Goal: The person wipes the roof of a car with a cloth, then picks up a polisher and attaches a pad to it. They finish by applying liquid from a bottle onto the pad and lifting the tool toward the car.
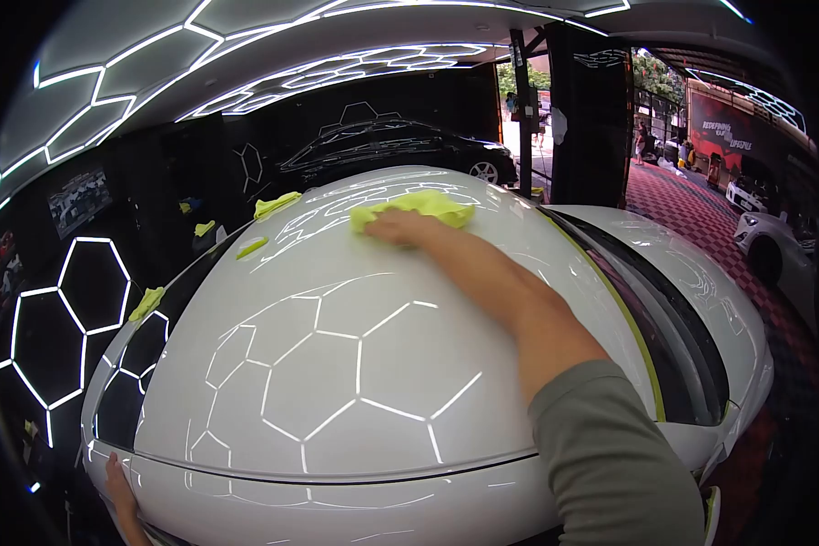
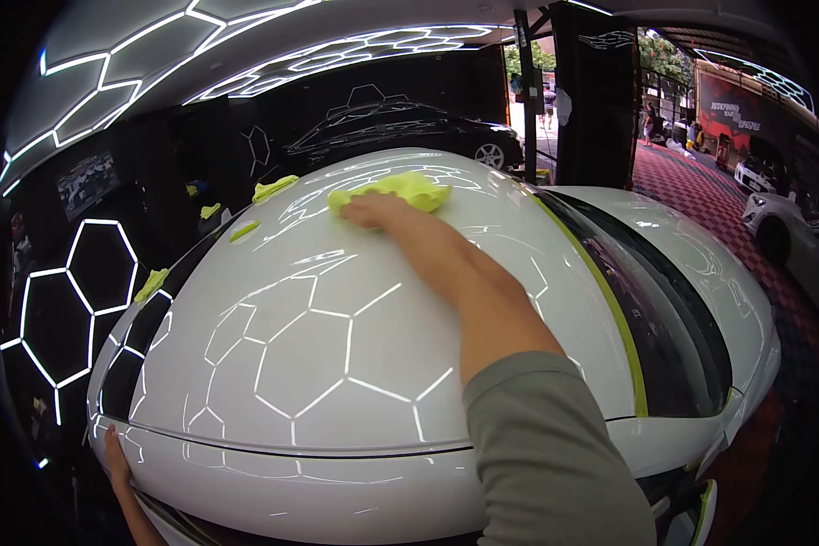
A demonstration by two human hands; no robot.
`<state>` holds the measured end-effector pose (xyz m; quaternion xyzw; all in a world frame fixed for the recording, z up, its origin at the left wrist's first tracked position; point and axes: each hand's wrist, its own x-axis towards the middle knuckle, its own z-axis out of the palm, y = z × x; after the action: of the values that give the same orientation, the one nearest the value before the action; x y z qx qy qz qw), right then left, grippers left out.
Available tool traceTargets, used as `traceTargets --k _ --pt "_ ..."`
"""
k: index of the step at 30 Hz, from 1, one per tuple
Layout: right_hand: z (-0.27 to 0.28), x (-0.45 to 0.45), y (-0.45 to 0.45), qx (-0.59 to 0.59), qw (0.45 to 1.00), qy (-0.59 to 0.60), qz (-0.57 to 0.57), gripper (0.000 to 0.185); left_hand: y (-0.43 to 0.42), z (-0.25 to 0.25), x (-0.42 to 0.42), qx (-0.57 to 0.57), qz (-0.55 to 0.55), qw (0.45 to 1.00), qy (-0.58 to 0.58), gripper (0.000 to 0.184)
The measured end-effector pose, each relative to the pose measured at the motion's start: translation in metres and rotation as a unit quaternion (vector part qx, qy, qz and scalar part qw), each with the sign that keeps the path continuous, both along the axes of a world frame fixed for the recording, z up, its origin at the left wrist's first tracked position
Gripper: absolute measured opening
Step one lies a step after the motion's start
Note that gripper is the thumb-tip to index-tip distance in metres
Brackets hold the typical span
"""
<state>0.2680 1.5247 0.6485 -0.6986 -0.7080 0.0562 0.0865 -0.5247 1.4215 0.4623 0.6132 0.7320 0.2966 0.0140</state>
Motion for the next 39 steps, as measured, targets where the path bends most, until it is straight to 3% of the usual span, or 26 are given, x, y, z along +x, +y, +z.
traceTargets --k 1,2,3,4,6,8,9,11,13,15,16,17,19,20,22,23,25,27,29,31,32,33,36,39 --pt "-0.005 -0.065 -0.001 0.054 0.997 0.007 0.06 0.062 -0.004 0.002 0.012 -0.032 0.055 0.997 0.049 0.049" --pt "-0.017 -0.127 0.038 0.024 0.985 -0.056 0.161 0.065 0.003 -0.01 -0.009 -0.02 0.048 0.997 0.063 0.048" --pt "-0.002 -0.169 -0.011 -0.002 0.979 -0.03 0.201 0.063 0.0 -0.01 0.003 -0.018 0.045 0.997 0.056 0.048" --pt "-0.006 -0.189 -0.011 0.01 0.953 -0.075 0.295 0.063 -0.008 0.001 0.017 -0.039 0.089 0.99 0.099 0.047" --pt "0.004 -0.164 -0.027 -0.032 0.965 -0.01 0.262 0.059 -0.022 0.016 0.028 -0.06 0.131 0.978 0.148 0.047" --pt "0.001 -0.106 -0.019 -0.046 0.973 0.041 0.225 0.058 -0.038 0.0 0.025 0.15 0.071 0.978 0.123 0.048" --pt "-0.009 -0.064 -0.003 -0.038 0.976 0.075 0.199 0.057 -0.046 -0.005 0.026 0.148 0.067 0.979 0.121 0.048" --pt "-0.018 0.036 -0.007 0.002 0.988 0.105 0.112 0.06 -0.062 -0.003 0.024 0.223 -0.076 0.971 0.031 0.047" --pt "-0.016 0.134 -0.035 -0.009 0.996 0.083 -0.019 0.061 -0.078 0.002 0.037 0.2 -0.044 0.977 0.056 0.046" --pt "-0.024 0.22 -0.078 0.008 0.977 0.157 -0.142 0.065 -0.084 -0.003 0.045 0.149 -0.052 0.987 -0.001 0.046" --pt "-0.035 0.255 -0.096 0.038 0.967 0.18 -0.176 0.064 -0.08 -0.004 0.047 0.132 -0.077 0.987 -0.039 0.048" --pt "-0.054 0.287 -0.106 0.061 0.93 0.293 -0.215 0.064 -0.078 -0.007 0.056 0.131 -0.073 0.988 -0.036 0.048" --pt "-0.07 0.299 -0.142 0.097 0.924 0.293 -0.225 0.062 -0.086 -0.002 0.105 0.138 -0.084 0.981 -0.111 0.05" --pt "-0.075 0.296 -0.158 0.084 0.925 0.304 -0.213 0.06 -0.087 -0.006 0.12 0.135 -0.077 0.982 -0.11 0.05" --pt "-0.066 0.272 -0.214 0.042 0.916 0.345 -0.198 0.057 -0.088 -0.012 0.143 0.199 -0.128 0.936 -0.26 0.05" --pt "-0.065 0.256 -0.244 0.011 0.905 0.377 -0.195 0.057 -0.095 -0.009 0.152 0.187 -0.125 0.941 -0.251 0.05" --pt "-0.096 0.275 -0.275 0.072 0.912 0.382 -0.132 0.053 -0.098 -0.009 0.177 0.269 -0.136 0.916 -0.263 0.051" --pt "-0.099 0.252 -0.29 0.145 0.86 0.464 -0.158 0.05 -0.102 -0.005 0.187 0.259 -0.105 0.93 -0.24 0.049" --pt "-0.069 0.237 -0.275 0.074 0.859 0.469 -0.193 0.054 -0.108 0.001 0.187 0.248 -0.078 0.945 -0.2 0.048" --pt "-0.054 0.239 -0.217 0.057 0.894 0.411 -0.167 0.055 -0.106 -0.002 0.197 0.3 -0.057 0.919 -0.249 0.05" --pt "-0.042 0.215 -0.186 0.02 0.919 0.346 -0.186 0.057 -0.106 0.001 0.208 0.299 -0.052 0.894 -0.329 0.05" --pt "-0.037 0.181 -0.153 0.04 0.954 0.246 -0.165 0.058 -0.107 0.001 0.21 0.293 -0.05 0.898 -0.325 0.05" --pt "-0.008 0.045 -0.082 -0.066 0.984 0.166 0.009 0.06 -0.104 0.004 0.204 0.296 -0.055 0.924 -0.235 0.048" --pt "-0.003 -0.079 -0.067 0.009 0.993 0.033 0.11 0.072 -0.099 -0.002 0.193 0.288 -0.065 0.916 -0.271 0.047"
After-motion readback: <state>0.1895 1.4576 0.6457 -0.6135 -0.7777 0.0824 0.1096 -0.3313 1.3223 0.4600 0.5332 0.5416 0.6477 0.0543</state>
